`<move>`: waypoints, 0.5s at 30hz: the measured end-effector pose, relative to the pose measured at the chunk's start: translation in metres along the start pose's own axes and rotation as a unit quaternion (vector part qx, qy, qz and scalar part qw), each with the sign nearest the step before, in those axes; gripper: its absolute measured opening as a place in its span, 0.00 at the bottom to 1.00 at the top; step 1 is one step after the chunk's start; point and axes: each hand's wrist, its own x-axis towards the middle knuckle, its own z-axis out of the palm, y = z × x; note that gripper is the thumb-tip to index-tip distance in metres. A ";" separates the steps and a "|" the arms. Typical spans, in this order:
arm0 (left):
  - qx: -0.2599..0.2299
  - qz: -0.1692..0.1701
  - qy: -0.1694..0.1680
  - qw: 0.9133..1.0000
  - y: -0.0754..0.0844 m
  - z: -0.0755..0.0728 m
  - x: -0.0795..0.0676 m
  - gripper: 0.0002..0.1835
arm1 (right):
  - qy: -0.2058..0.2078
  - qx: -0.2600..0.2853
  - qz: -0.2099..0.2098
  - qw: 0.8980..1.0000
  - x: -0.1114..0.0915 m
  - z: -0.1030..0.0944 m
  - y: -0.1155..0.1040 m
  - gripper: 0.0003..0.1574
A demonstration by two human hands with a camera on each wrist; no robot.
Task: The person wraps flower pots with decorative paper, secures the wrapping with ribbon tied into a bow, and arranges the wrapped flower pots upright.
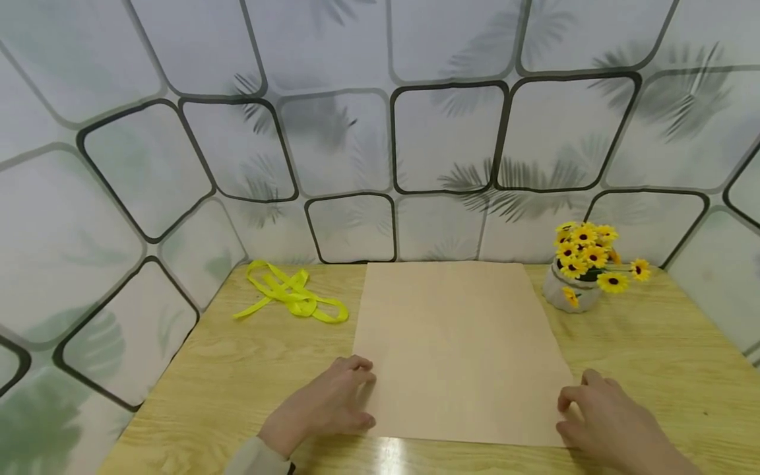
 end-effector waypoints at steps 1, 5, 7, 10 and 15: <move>0.000 0.001 0.000 1.000 0.000 0.000 0.001 0.31 | -0.002 0.001 -0.009 1.000 0.001 0.000 0.001 0.09; 0.004 0.002 -0.002 1.000 0.001 -0.001 0.002 0.32 | -0.010 0.033 -0.045 0.998 0.002 0.002 0.007 0.07; 0.006 0.002 -0.003 1.000 0.001 -0.002 0.002 0.32 | -0.013 0.050 -0.063 0.997 0.002 0.002 0.011 0.07; 0.006 0.001 -0.006 1.000 0.001 -0.003 0.002 0.33 | -0.010 0.060 -0.086 0.994 0.003 0.003 0.016 0.08; -0.007 -0.001 -0.010 1.000 0.001 -0.002 0.000 0.34 | -0.006 0.054 -0.100 0.993 0.002 0.005 0.019 0.10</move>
